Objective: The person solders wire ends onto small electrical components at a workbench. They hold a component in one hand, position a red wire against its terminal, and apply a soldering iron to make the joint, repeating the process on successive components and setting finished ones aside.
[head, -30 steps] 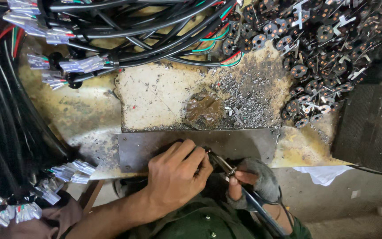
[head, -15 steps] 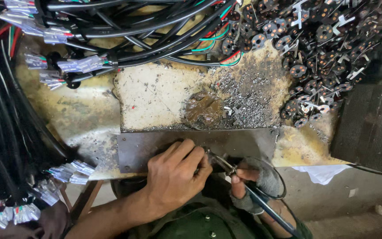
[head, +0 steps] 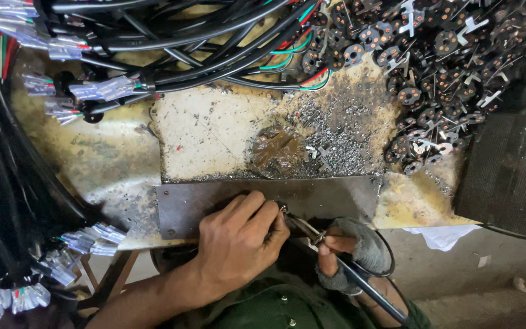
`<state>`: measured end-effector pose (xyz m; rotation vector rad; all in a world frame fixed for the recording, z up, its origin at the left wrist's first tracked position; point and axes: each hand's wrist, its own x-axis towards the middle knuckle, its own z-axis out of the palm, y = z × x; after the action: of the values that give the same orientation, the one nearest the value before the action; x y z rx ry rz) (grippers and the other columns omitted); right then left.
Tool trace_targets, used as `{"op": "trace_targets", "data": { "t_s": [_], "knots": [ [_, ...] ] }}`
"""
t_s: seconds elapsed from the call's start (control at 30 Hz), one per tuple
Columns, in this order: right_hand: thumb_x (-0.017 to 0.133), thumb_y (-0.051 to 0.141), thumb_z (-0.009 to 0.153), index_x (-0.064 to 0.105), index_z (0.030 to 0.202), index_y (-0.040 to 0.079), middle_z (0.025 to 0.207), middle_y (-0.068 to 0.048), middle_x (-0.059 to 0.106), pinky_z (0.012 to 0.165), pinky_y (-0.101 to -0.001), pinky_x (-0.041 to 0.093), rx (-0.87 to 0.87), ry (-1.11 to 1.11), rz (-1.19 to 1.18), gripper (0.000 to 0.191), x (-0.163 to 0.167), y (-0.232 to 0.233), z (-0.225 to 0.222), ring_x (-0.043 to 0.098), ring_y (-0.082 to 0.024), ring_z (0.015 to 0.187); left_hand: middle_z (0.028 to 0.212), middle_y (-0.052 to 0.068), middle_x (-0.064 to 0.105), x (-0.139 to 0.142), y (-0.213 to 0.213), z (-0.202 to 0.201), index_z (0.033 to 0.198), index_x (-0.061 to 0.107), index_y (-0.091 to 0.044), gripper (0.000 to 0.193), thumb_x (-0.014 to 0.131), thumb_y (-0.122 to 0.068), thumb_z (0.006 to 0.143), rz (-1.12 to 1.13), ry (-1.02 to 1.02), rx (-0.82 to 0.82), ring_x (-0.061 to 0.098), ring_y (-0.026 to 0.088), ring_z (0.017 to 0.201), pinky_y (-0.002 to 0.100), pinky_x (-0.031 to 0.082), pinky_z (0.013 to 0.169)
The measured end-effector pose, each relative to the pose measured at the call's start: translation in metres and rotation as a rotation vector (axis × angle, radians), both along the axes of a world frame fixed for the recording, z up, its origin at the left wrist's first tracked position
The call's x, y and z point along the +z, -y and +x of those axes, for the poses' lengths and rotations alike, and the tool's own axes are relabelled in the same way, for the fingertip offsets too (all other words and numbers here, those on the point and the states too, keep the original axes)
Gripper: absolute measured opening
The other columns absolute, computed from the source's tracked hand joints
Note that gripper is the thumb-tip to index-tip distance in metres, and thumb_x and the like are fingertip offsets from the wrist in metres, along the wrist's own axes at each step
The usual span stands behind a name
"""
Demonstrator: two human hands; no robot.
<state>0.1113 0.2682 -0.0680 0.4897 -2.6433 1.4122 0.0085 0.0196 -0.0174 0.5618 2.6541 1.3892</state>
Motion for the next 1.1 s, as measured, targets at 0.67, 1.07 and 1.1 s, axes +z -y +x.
{"op": "trace_targets", "data": {
  "t_s": [0.67, 1.07, 1.1],
  "knots": [
    [0.076, 0.010, 0.078, 0.064, 0.085, 0.016, 0.076, -0.005, 0.063, 0.064, -0.0363, 0.045, 0.035, 0.382, 0.188, 0.016, -0.012, -0.015, 0.032, 0.061, -0.026, 0.072, 0.080, 0.006, 0.055, -0.001, 0.002, -0.002, 0.081, 0.060, -0.009, 0.016, 0.076, -0.010, 0.081, -0.033, -0.003, -0.040, 0.064, 0.024, 0.071, 0.037, 0.051, 0.055],
    [0.065, 0.003, 0.089, 0.066, 0.083, -0.002, 0.069, -0.007, 0.065, 0.050, -0.0276, 0.042, -0.693, 1.342, -0.900, 0.008, -0.003, -0.013, 0.025, 0.058, -0.013, 0.058, 0.080, 0.007, 0.054, -0.002, 0.001, -0.002, 0.080, 0.059, -0.010, 0.016, 0.075, -0.011, 0.082, -0.039, -0.019, -0.033, 0.064, 0.025, 0.072, 0.037, 0.052, 0.057],
    [0.066, 0.004, 0.089, 0.067, 0.081, -0.003, 0.068, -0.008, 0.066, 0.050, -0.0288, 0.043, -0.617, 1.405, -0.832, 0.011, -0.004, -0.014, 0.023, 0.059, -0.014, 0.057, 0.080, 0.007, 0.054, -0.002, 0.001, -0.001, 0.081, 0.059, -0.010, 0.015, 0.074, -0.011, 0.082, -0.034, -0.014, -0.036, 0.064, 0.025, 0.072, 0.037, 0.052, 0.057]
  ]
}}
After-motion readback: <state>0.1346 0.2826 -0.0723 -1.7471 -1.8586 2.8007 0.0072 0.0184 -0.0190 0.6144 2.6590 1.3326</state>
